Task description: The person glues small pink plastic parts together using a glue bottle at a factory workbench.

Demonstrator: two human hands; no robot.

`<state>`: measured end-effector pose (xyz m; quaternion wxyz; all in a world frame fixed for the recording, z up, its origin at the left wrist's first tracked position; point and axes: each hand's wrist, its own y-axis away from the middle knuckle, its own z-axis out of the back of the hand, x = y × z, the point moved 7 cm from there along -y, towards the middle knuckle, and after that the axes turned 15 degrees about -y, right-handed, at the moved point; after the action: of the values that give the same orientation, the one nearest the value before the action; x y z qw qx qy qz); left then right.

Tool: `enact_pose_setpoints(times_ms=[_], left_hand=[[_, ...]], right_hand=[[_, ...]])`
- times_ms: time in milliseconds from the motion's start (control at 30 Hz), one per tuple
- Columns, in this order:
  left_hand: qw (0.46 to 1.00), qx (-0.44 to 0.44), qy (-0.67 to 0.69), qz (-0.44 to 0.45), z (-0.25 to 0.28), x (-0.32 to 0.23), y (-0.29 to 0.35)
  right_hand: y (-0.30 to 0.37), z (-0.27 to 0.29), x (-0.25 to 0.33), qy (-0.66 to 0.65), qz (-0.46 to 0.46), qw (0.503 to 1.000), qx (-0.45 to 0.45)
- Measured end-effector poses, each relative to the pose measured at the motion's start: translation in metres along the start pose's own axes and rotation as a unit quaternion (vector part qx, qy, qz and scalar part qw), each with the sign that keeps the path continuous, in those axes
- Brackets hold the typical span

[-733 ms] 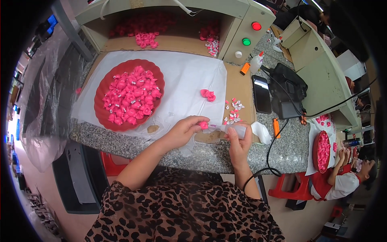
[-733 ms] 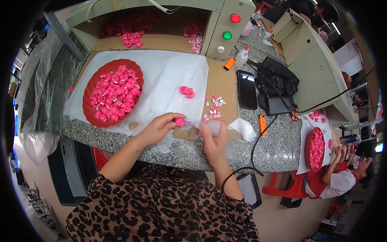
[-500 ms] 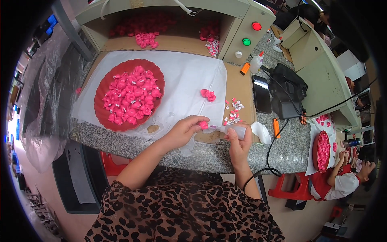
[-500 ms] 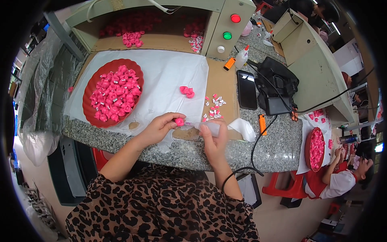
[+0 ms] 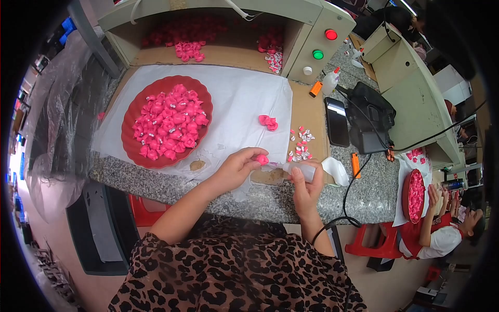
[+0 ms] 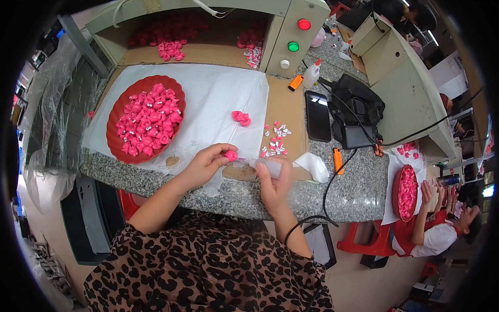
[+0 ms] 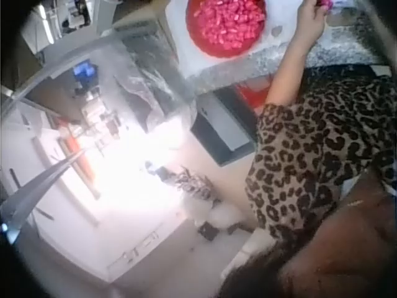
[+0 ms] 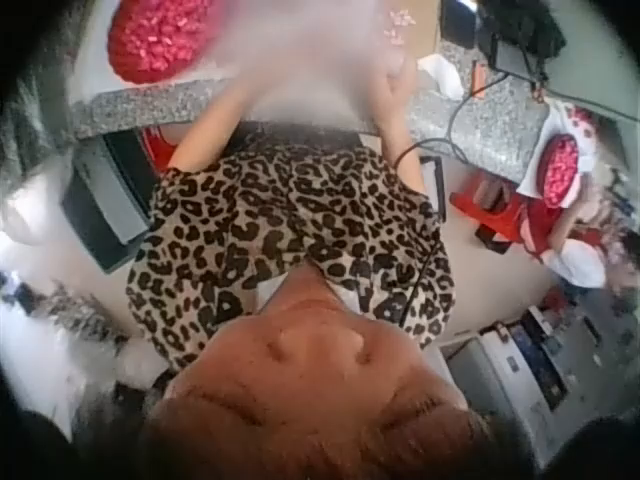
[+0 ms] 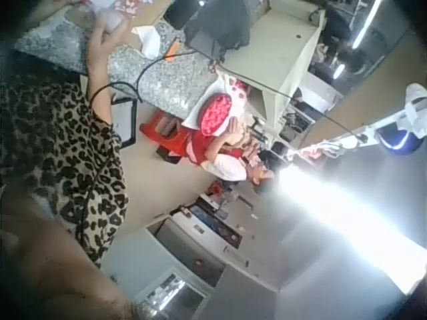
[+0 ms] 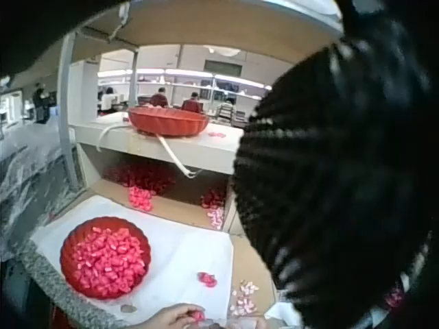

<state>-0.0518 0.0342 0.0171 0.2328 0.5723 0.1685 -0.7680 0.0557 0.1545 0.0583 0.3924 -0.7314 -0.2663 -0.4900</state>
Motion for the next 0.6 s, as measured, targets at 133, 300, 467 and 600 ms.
enact_pose_setpoints(times_ms=[133, 300, 467, 600], left_hand=[[0.999, -0.001, 0.033, 0.004, -0.0004, 0.0009, -0.0003], [0.999, -0.003, 0.05, 0.014, -0.0002, 0.0005, -0.0002], [0.998, -0.01, 0.061, 0.028, -0.0001, 0.0018, -0.0004], [0.998, -0.021, 0.063, 0.02, 0.0011, 0.0006, -0.0008]], right_hand=[[0.0004, -0.0014, 0.0021, -0.004, 0.001, 1.0, -0.009], [0.002, -0.001, -0.0001, 0.004, 0.003, 1.0, -0.008], [0.0033, -0.0018, 0.0003, -0.003, 0.003, 1.0, -0.019], [0.0038, -0.0002, -0.0024, -0.019, -0.006, 0.999, -0.028]])
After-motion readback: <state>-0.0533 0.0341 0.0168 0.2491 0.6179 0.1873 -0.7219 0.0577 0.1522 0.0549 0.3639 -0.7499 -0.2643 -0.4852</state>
